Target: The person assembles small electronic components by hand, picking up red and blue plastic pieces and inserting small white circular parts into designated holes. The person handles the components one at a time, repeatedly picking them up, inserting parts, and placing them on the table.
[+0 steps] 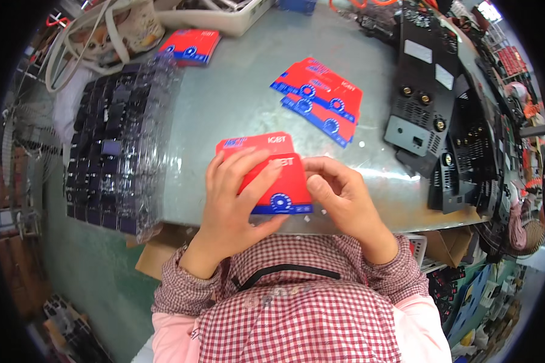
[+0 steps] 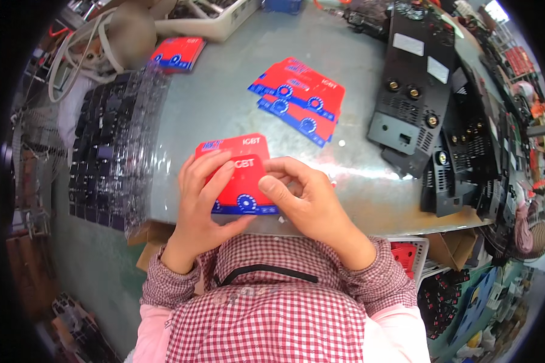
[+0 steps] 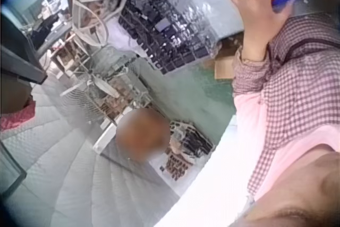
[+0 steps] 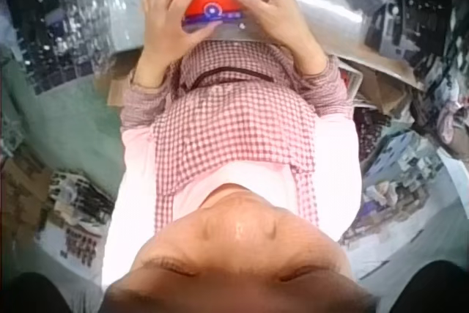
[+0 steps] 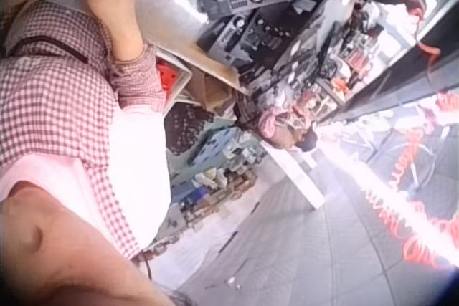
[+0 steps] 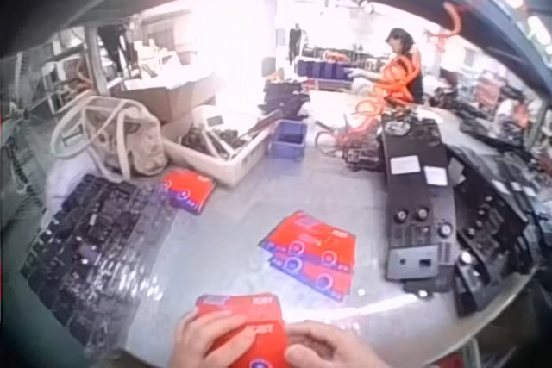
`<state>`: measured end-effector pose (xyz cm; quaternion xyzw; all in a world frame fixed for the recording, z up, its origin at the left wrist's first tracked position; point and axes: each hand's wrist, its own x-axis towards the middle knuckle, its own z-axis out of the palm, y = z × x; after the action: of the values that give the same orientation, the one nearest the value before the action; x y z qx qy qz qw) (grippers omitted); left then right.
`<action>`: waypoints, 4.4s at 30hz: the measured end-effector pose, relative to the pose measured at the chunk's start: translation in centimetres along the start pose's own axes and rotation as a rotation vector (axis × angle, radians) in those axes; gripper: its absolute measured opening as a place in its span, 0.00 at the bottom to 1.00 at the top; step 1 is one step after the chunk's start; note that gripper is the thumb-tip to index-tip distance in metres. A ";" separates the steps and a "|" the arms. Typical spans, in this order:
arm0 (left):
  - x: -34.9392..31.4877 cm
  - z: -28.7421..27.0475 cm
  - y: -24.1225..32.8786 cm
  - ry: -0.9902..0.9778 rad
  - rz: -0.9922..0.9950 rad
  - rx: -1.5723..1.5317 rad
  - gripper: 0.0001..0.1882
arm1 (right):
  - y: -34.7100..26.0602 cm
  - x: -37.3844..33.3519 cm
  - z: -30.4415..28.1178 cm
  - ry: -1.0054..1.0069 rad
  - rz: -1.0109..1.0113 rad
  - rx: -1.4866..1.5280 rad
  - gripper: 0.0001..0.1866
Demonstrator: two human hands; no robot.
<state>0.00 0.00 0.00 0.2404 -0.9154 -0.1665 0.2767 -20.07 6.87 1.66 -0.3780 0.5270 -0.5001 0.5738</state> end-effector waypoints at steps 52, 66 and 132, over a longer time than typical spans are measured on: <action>-24.5 0.6 3.8 1.194 -0.525 -2.160 0.23 | 10.8 -2.9 23.2 -0.380 0.058 -0.219 0.12; -27.6 2.7 1.9 1.552 -0.433 -2.313 0.22 | 15.2 -2.1 26.3 -0.357 0.170 -0.258 0.12; -30.0 1.0 -0.3 1.294 -0.992 -1.727 0.18 | 15.2 1.4 25.4 -0.247 0.019 -0.286 0.13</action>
<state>21.41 15.88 -13.75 0.3420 0.0030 -0.6654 0.6635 7.50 6.41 -9.25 -0.5091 0.5219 -0.3647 0.5792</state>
